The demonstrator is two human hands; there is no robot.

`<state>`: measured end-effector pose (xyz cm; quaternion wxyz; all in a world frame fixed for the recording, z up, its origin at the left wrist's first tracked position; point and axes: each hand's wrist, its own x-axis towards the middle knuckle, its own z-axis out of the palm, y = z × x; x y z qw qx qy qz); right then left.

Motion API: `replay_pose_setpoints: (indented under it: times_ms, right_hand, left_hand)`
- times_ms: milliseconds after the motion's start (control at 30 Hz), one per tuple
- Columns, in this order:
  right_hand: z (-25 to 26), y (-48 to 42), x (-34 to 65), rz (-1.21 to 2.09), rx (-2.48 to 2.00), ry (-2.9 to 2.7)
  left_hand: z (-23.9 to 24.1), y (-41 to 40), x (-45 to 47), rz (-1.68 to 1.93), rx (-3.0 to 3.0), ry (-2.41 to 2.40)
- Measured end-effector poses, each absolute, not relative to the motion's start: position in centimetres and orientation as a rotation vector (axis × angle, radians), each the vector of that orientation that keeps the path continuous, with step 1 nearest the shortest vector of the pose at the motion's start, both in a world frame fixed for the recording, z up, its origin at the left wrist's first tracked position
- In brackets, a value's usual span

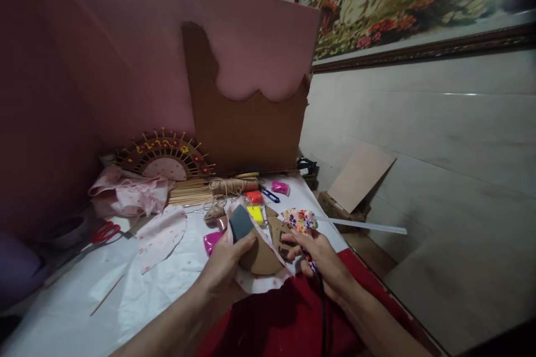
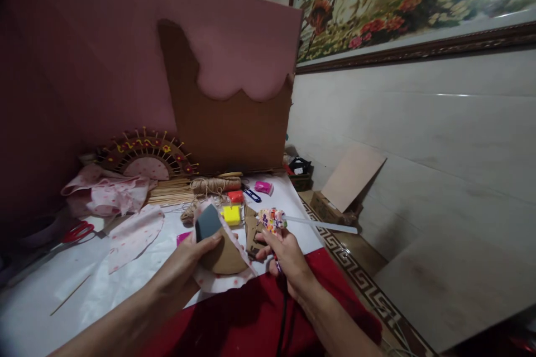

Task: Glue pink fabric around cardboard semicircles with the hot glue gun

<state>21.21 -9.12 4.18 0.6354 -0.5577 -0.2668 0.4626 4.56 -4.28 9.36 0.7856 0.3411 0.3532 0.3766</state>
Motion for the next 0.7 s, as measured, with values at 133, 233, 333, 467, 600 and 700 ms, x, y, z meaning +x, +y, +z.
replay_pose_setpoints:
  times_ms: [133, 233, 333, 467, 600, 700]
  right_hand:
    - [4.4, -9.5, 21.6, 1.108, -1.224, -0.588]
    - [4.7, -10.0, 22.0, 1.139, -1.160, -0.585]
    - [4.6, -10.4, 22.4, 1.110, -1.144, -0.600]
    - [4.1, -10.7, 22.7, 1.039, -1.168, -0.600]
    - [4.0, -10.6, 22.8, 0.991, -1.190, -0.631]
    - [4.1, -10.5, 22.9, 0.941, -1.214, -0.651]
  left_hand:
    - [7.8, -3.7, 6.5, 0.788, 0.732, 0.786]
    - [7.0, -3.5, 7.1, 0.765, 0.722, 0.793]
    - [6.8, -3.7, 7.5, 0.734, 0.700, 0.779]
    - [6.8, -3.6, 8.1, 0.714, 0.682, 0.762]
    - [6.5, -2.8, 9.1, 0.718, 0.670, 0.776]
    - [6.1, -2.1, 9.8, 0.714, 0.652, 0.791]
